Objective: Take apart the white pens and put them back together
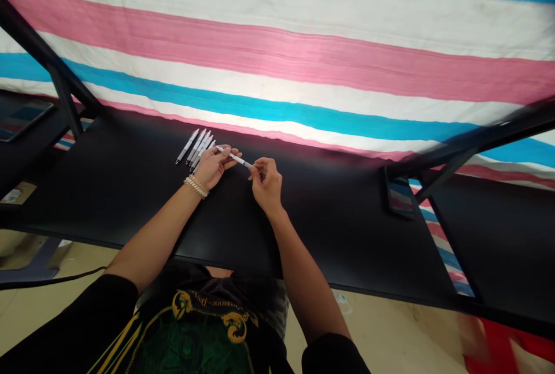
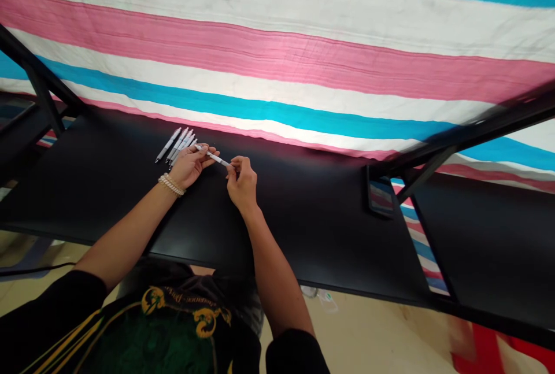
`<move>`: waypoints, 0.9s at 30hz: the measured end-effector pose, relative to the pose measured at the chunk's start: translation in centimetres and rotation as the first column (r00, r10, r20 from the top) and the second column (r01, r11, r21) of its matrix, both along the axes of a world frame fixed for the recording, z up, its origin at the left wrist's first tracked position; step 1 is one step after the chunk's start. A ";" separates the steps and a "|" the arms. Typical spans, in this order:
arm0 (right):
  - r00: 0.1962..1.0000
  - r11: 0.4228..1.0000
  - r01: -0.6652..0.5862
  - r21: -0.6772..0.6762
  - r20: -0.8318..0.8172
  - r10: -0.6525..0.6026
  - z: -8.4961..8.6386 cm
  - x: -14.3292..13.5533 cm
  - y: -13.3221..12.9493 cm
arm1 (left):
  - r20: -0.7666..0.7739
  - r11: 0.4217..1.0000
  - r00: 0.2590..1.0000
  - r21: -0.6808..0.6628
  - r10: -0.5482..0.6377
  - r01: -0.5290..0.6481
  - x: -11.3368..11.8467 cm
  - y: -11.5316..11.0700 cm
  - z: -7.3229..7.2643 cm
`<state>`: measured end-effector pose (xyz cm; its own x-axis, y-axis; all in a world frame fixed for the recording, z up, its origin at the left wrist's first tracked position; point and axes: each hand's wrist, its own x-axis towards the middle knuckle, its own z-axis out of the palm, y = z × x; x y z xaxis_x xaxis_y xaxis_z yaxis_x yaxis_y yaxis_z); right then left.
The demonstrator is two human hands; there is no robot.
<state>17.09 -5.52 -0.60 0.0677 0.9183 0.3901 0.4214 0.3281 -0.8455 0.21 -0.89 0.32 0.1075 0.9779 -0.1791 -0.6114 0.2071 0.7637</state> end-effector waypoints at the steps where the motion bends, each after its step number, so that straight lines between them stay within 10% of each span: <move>1: 1.000 1.000 -0.001 -0.014 -0.007 0.001 0.0 0.0 0.0 | -0.001 1.000 1.000 0.002 -0.005 0.005 0.0 0.0 0.0; 27: 0.980 0.984 -0.157 -0.087 -0.136 0.144 -0.6 -0.3 0.0 | 0.147 0.998 0.987 0.020 -0.061 0.059 0.1 -0.5 1.7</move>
<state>16.78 -5.51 -1.22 -0.0304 0.9546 0.2962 0.2592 0.2938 -0.9201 0.34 -1.39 2.03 0.1905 0.9714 -0.1421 -0.7044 0.2360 0.6694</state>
